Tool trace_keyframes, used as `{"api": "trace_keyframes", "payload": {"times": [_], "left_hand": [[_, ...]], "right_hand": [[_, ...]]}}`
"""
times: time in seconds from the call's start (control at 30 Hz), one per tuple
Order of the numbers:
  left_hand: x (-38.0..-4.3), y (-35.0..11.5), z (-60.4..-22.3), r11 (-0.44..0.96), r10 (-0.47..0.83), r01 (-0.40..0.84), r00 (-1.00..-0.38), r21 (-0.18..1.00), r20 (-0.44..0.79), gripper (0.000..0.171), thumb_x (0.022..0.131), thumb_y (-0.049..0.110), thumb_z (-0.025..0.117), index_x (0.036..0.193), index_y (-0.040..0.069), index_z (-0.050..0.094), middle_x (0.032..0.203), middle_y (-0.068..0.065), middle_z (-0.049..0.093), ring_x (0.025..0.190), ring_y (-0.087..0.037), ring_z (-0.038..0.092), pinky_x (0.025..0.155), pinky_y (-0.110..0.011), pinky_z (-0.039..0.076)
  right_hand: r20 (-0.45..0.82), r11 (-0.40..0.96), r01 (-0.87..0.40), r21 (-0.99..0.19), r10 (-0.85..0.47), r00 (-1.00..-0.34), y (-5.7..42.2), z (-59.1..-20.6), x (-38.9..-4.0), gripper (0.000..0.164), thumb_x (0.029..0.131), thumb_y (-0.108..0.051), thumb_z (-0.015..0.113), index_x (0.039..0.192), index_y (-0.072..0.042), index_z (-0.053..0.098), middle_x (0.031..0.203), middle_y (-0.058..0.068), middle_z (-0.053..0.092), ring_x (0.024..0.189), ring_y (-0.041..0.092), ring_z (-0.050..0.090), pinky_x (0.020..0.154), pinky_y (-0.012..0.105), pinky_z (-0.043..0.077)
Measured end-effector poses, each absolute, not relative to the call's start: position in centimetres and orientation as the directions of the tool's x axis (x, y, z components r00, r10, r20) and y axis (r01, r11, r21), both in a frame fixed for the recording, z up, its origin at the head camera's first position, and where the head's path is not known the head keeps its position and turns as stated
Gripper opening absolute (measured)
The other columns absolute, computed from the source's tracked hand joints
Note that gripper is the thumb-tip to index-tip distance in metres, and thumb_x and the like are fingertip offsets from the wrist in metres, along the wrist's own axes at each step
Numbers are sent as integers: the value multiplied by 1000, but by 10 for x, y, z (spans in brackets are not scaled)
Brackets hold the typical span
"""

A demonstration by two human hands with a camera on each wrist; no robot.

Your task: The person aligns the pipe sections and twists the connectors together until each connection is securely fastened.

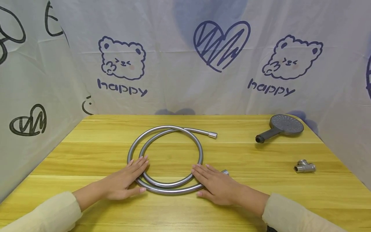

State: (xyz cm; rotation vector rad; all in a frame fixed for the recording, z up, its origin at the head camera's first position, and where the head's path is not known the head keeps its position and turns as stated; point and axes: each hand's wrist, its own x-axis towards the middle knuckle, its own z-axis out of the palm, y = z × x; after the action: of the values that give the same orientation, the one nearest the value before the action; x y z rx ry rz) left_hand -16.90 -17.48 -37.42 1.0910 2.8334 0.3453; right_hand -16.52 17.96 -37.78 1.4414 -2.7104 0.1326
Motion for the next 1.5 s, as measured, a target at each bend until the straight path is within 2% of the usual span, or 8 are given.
{"api": "trace_keyframes", "payload": {"times": [0.43,0.7,0.97,1.33,1.4,1.5], "left_hand": [[-167,-178,-372,740,657,630,-753,238,-50,82,92,53,44,146,-2,16,154,-19,6,143,-33,7,115,-48,8],[-167,-179,-372,738,658,631,-751,240,-48,82,92,53,44,146,-2,17,154,-19,7,143,-33,9,115,-48,8],[-169,-181,-373,742,654,626,-755,241,-52,82,92,53,44,146,-2,16,155,-18,6,143,-33,7,115,-47,9],[-169,-185,-372,744,650,623,-759,243,-41,81,92,52,44,145,-3,17,154,-20,9,143,-34,10,115,-48,10],[-168,-186,-371,749,644,616,-764,243,-47,81,92,52,44,145,-3,17,154,-20,9,143,-33,9,115,-47,9],[-168,-187,-371,752,641,612,-766,244,-54,81,92,52,44,145,-3,17,154,-19,8,143,-33,9,115,-47,9]], "right_hand": [[98,555,-831,-48,-825,-557,179,-379,-164,61,98,-41,38,144,-2,30,150,13,30,137,30,30,108,10,-14],[97,558,-828,-52,-823,-560,178,-380,-164,61,98,-42,38,144,-2,29,151,13,30,138,29,30,107,10,-15],[128,538,-843,-25,-834,-536,176,-381,-166,60,98,-40,40,143,-1,32,149,14,32,136,30,31,109,11,-13],[119,534,-843,-65,-834,-538,170,-383,-171,60,98,-39,40,144,-2,30,150,14,30,137,31,29,109,11,-13],[102,543,-836,-79,-830,-549,169,-383,-172,60,98,-40,39,144,-3,29,151,13,29,138,30,27,114,17,-7],[73,561,-823,-90,-820,-567,167,-381,-171,61,98,-41,38,145,-4,27,152,11,27,140,28,25,117,32,9]]}}
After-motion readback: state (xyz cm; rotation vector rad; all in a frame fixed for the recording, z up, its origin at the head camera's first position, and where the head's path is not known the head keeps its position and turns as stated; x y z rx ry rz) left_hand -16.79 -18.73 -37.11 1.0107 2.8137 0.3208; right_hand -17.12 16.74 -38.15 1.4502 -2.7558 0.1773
